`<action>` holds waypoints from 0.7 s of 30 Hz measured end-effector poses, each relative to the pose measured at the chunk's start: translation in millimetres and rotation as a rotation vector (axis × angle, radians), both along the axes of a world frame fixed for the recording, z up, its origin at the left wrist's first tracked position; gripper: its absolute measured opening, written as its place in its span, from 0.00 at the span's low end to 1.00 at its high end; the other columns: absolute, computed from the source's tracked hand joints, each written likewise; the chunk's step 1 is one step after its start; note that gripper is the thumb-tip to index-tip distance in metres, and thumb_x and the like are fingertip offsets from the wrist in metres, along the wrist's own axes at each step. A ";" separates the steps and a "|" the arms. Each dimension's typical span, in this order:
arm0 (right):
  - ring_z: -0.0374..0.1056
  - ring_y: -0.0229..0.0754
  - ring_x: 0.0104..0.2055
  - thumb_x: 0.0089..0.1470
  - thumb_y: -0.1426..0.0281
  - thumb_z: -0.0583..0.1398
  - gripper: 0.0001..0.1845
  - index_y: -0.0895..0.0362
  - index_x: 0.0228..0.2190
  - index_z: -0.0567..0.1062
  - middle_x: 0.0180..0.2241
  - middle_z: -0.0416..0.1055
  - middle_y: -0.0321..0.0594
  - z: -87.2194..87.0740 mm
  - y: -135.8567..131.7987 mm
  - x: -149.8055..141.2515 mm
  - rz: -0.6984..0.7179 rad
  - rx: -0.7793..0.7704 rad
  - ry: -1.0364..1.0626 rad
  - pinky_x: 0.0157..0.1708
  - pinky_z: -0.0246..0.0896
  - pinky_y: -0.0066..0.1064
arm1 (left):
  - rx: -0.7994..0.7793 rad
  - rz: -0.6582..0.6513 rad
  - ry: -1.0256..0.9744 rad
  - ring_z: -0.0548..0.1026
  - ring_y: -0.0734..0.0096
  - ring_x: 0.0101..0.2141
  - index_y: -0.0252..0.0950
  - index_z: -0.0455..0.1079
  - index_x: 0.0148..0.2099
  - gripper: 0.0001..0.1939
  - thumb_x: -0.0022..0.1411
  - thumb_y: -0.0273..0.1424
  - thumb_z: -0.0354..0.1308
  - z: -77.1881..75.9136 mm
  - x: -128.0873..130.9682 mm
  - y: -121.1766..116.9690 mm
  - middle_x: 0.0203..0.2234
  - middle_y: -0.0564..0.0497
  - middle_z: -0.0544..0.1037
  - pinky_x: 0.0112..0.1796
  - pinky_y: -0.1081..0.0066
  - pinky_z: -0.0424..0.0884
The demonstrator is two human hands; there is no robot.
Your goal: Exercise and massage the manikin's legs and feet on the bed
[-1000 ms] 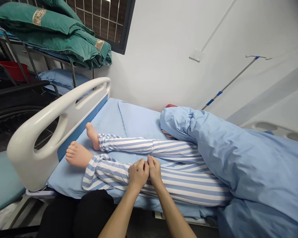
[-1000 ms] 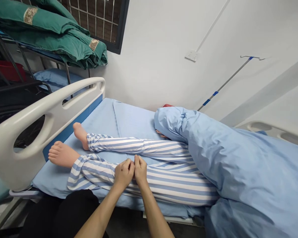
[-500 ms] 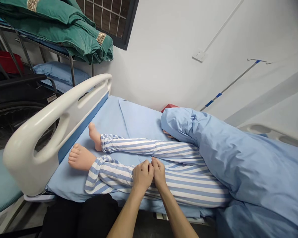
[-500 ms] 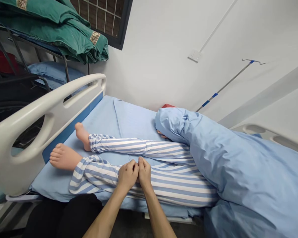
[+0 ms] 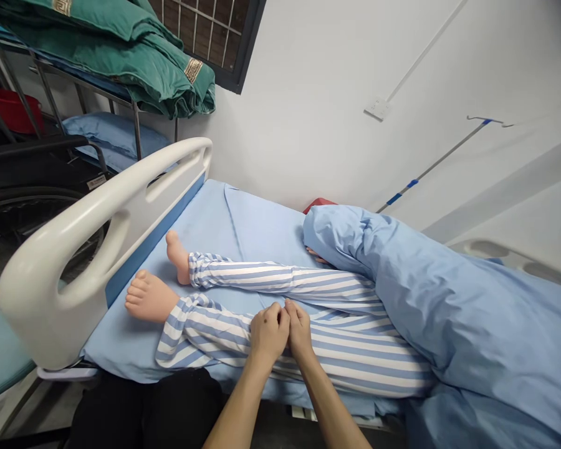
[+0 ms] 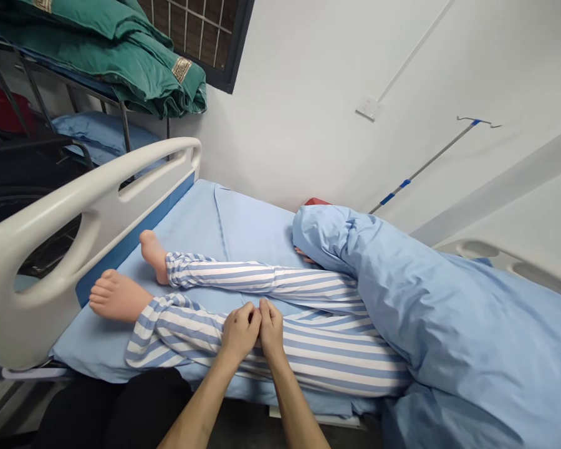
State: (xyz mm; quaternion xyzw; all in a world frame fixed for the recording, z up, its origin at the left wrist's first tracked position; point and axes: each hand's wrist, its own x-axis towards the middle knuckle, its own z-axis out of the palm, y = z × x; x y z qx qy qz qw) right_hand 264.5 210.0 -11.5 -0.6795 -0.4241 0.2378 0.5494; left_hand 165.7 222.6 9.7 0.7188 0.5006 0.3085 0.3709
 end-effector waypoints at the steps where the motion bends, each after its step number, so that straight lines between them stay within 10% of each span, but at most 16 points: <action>1: 0.47 0.34 0.21 0.50 0.52 0.55 0.23 0.54 0.17 0.56 0.16 0.49 0.28 -0.8 0.0 0.7 0.000 0.000 0.026 0.20 0.48 0.27 | 0.007 0.001 -0.008 0.71 0.72 0.27 0.40 0.66 0.28 0.13 0.62 0.33 0.44 -0.4 0.3 -0.6 0.24 0.53 0.76 0.28 0.72 0.54; 21: 0.46 0.33 0.21 0.51 0.53 0.54 0.23 0.54 0.17 0.54 0.17 0.48 0.29 3.6 -4.8 6.2 0.033 0.105 0.173 0.21 0.47 0.26 | 0.063 0.071 -0.033 0.64 0.75 0.23 0.38 0.58 0.22 0.16 0.61 0.35 0.43 -1.1 15.1 -10.1 0.18 0.55 0.69 0.28 0.74 0.54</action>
